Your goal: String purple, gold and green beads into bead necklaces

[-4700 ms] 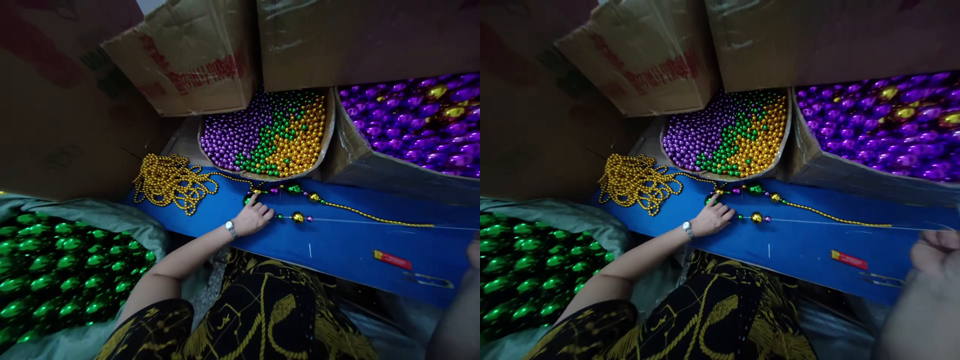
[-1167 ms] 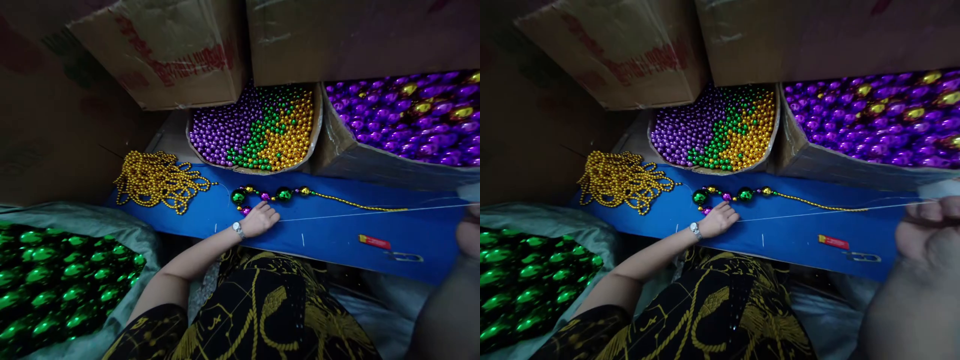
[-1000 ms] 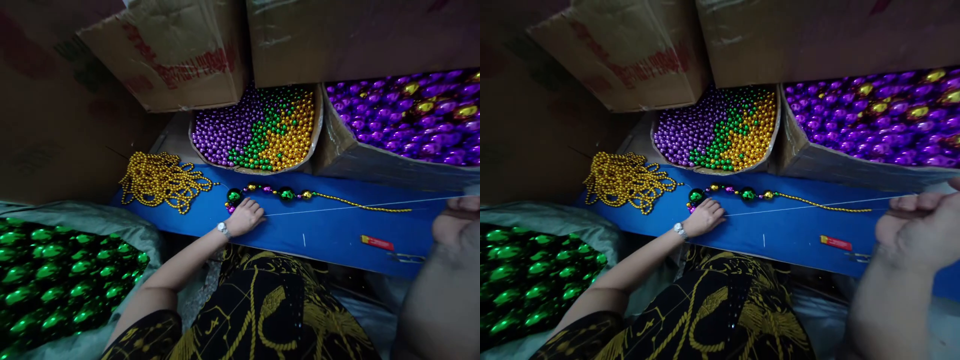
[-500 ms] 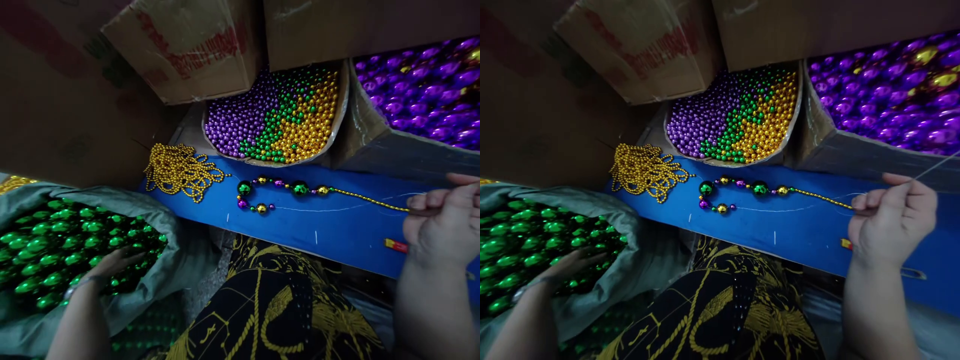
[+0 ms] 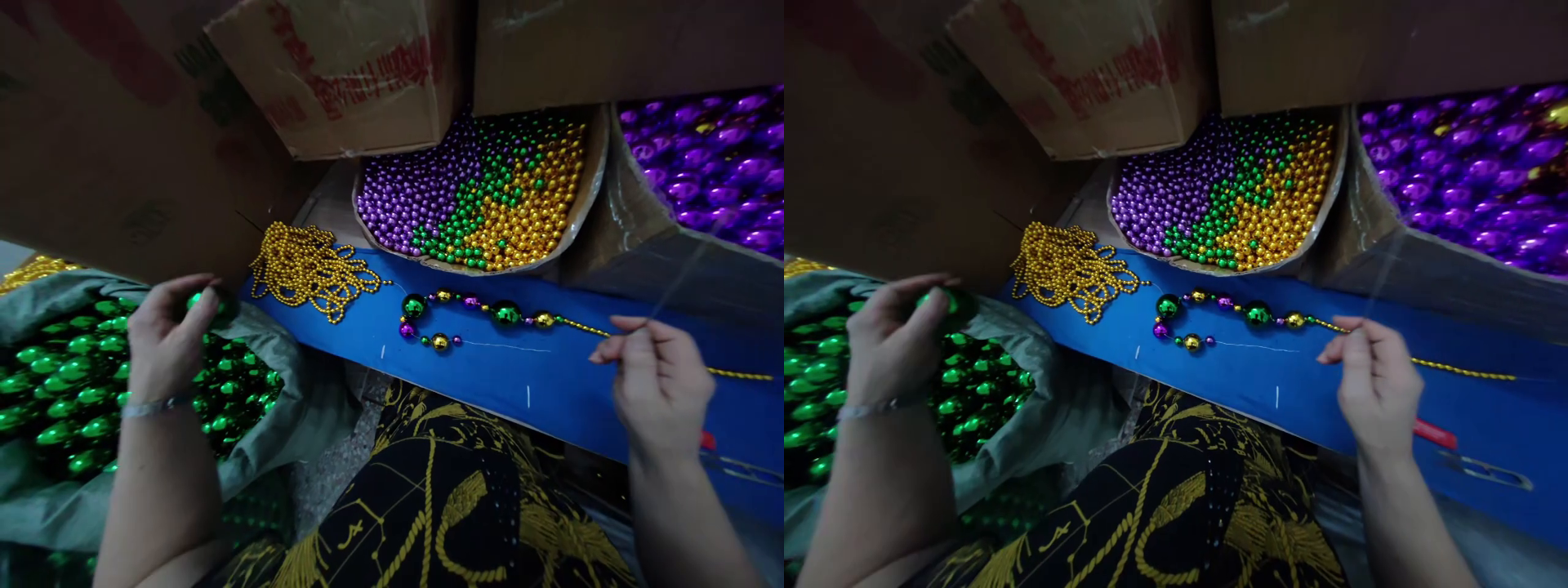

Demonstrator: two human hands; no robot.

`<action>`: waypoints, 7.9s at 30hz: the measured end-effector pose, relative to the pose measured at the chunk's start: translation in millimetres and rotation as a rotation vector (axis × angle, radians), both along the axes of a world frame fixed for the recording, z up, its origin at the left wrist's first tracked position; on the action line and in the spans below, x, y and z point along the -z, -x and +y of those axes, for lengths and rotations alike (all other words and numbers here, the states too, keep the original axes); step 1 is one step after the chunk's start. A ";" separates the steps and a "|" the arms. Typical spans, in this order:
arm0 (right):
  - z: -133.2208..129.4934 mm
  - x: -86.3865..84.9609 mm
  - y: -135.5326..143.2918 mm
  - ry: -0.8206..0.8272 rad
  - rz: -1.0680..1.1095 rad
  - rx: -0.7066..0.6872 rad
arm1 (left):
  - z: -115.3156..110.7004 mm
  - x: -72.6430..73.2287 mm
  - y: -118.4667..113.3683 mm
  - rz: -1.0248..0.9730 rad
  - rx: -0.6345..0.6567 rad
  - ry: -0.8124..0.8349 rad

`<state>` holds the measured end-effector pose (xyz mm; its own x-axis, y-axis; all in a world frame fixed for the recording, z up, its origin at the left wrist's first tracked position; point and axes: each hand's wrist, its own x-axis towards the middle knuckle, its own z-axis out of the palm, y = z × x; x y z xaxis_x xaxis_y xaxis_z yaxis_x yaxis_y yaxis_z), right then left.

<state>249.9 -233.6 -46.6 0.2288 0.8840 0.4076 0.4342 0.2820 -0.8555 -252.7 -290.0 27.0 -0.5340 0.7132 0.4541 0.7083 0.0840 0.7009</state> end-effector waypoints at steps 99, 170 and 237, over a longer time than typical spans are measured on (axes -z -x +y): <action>-10.2 35.1 5.6 -0.249 -0.701 -0.057 | 258.3 63.9 -333.0 -0.038 1.136 0.297; 6.2 31.4 -11.4 -0.081 -0.363 0.018 | 207.1 18.1 -332.6 -1.301 1.265 0.383; 6.4 39.1 -1.1 -0.216 -0.651 -0.027 | 195.3 67.6 -290.6 -0.109 1.046 0.186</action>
